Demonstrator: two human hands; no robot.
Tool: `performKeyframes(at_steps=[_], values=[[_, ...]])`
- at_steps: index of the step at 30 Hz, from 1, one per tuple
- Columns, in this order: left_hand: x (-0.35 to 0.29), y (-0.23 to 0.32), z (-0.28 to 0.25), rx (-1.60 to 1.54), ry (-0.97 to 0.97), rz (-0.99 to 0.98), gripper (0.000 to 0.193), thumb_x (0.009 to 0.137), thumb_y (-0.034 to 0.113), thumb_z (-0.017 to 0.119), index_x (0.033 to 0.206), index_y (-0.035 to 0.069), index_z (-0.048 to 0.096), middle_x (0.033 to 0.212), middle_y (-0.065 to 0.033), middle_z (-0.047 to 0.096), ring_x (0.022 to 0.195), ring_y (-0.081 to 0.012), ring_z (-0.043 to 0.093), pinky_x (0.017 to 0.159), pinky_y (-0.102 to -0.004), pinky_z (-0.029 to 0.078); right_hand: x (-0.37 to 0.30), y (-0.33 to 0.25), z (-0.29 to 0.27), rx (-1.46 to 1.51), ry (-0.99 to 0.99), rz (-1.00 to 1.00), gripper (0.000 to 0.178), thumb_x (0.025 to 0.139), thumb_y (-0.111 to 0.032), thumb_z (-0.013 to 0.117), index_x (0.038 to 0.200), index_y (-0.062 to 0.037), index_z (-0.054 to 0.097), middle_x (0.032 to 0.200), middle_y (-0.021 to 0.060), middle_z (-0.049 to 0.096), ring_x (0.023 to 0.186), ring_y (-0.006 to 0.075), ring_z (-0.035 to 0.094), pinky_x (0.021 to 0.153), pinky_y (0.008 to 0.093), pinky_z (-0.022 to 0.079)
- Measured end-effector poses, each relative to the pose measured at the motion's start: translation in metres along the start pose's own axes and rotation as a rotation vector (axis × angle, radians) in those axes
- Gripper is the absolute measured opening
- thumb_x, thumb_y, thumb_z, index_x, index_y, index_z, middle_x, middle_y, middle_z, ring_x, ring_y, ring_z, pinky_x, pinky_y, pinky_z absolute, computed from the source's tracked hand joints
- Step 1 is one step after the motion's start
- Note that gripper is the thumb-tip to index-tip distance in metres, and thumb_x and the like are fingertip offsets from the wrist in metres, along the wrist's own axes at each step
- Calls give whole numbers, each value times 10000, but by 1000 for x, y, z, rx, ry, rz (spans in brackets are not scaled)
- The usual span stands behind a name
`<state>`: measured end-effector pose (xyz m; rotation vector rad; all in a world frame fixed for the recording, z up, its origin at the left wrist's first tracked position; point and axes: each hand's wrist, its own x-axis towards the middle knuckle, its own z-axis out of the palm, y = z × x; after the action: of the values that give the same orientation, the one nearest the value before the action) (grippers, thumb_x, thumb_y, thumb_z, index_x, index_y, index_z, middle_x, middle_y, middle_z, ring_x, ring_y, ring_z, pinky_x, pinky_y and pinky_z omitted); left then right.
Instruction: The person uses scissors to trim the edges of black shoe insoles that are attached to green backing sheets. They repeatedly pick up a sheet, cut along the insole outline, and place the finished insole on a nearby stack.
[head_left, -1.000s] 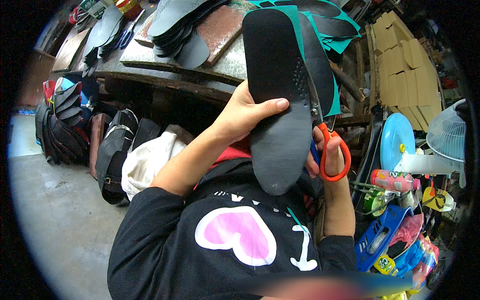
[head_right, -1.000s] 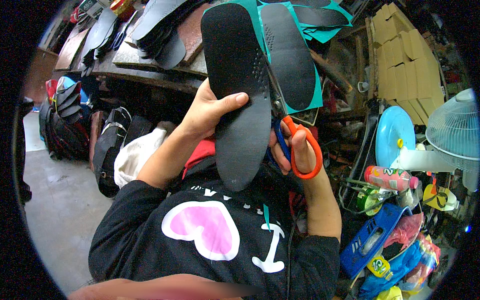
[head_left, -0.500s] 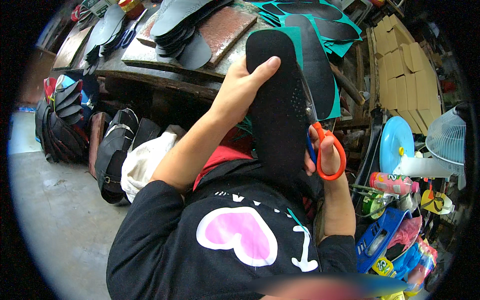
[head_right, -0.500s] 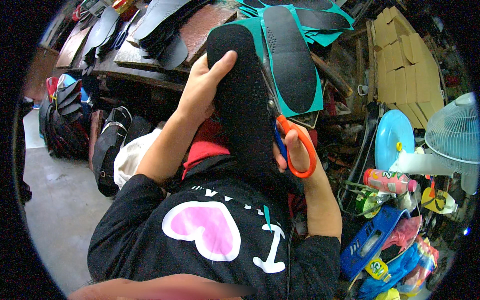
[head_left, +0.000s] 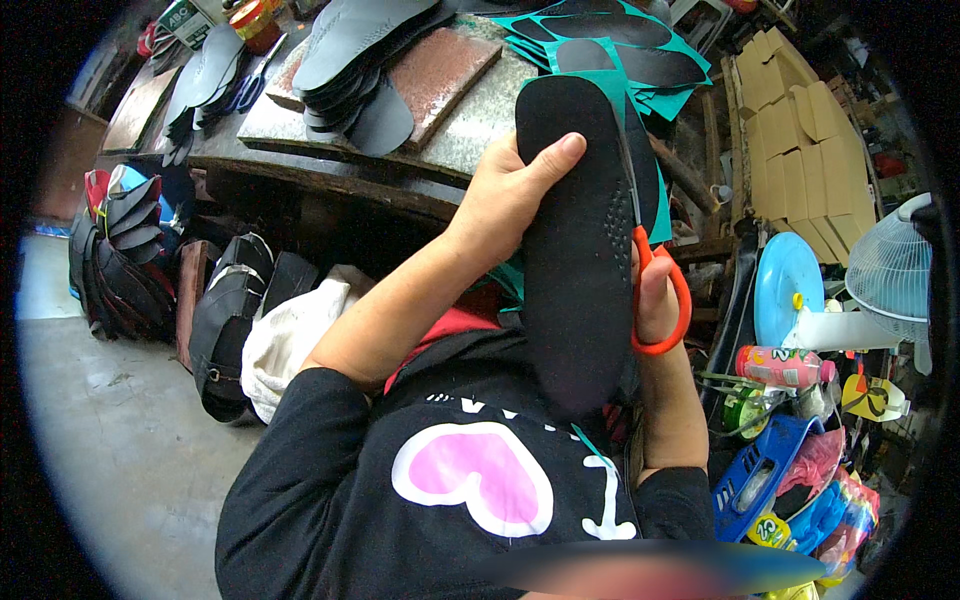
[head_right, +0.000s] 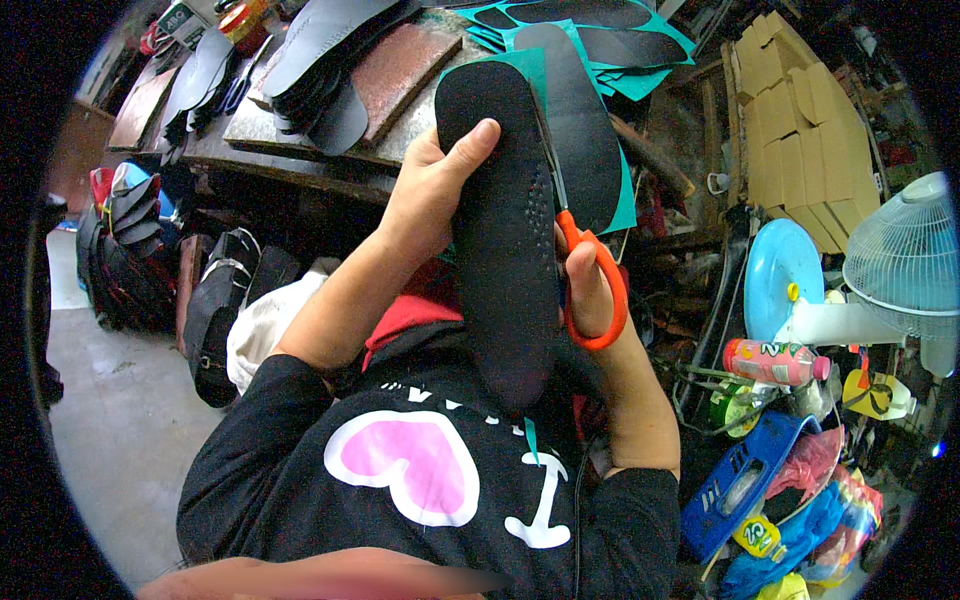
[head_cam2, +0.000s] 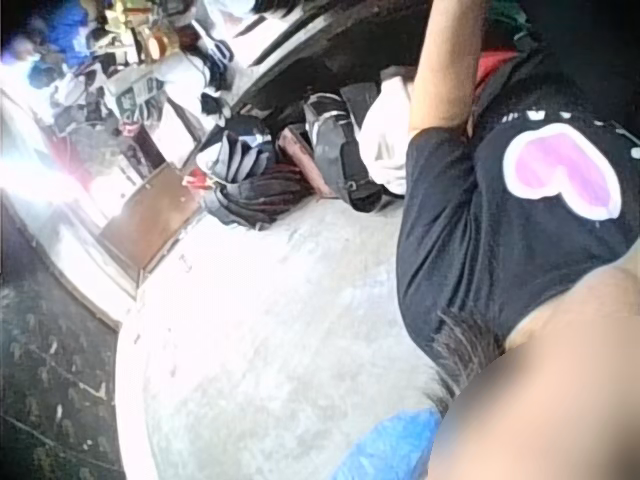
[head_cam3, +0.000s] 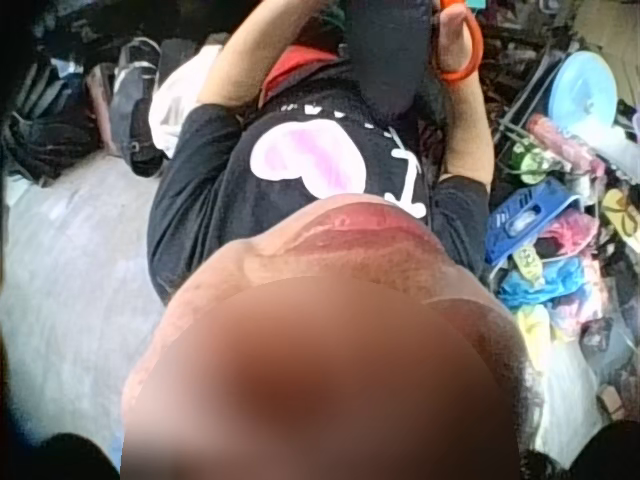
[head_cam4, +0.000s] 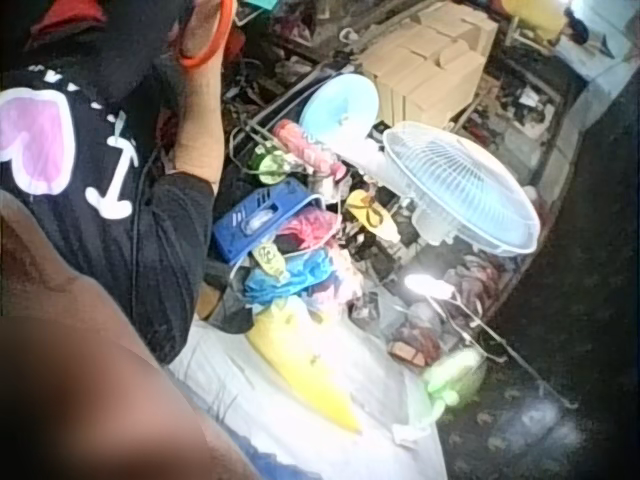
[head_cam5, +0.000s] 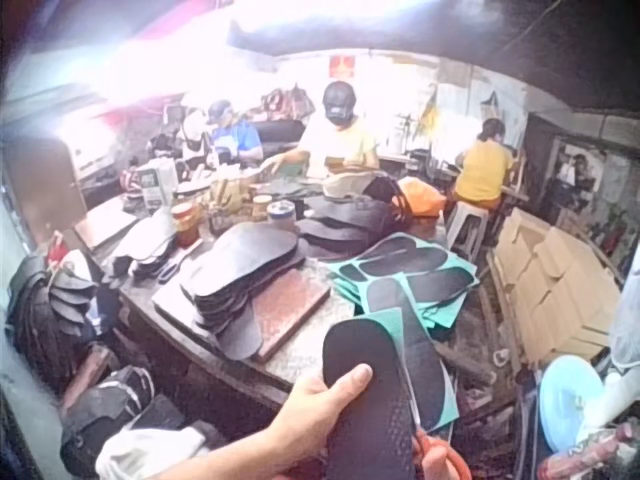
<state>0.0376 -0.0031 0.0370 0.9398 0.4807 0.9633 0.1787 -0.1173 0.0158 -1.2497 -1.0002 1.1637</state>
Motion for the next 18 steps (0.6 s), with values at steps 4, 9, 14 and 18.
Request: performKeyframes(at_steps=[4, 9, 14, 18], values=[[15, 9, -7, 61, 96, 143, 335, 910, 289, 613, 1069, -2, 573, 887, -54, 651, 721, -117, 622, 629, -251, 519, 10, -11, -16, -119, -282, 152, 923, 708, -870, 328, 1002, -19, 527, 539, 7, 512, 480, 96, 498, 465, 187, 376], [22, 12, -9, 351, -73, 153, 344, 906, 298, 614, 1001, -32, 598, 812, -65, 655, 683, -106, 621, 591, -247, 511, 20, -12, -3, -13, -237, 43, 1002, 697, -891, 252, 1063, 4, 510, 573, 31, 531, 472, 120, 484, 482, 209, 380], [18, 13, -9, 344, -109, 201, 371, 897, 325, 626, 995, -32, 602, 806, -56, 653, 690, -97, 615, 596, -242, 505, 17, -17, -5, 71, -329, 62, 1016, 692, -899, 244, 1074, 4, 508, 584, 29, 496, 514, 113, 465, 520, 223, 379], [20, 21, -17, 438, -129, 39, 393, 882, 350, 640, 983, -29, 619, 794, -47, 648, 702, -84, 597, 616, -237, 496, 13, -22, -16, 23, -414, 94, 961, 699, -892, 276, 1018, -17, 514, 581, 23, 487, 517, 114, 457, 524, 218, 370]])
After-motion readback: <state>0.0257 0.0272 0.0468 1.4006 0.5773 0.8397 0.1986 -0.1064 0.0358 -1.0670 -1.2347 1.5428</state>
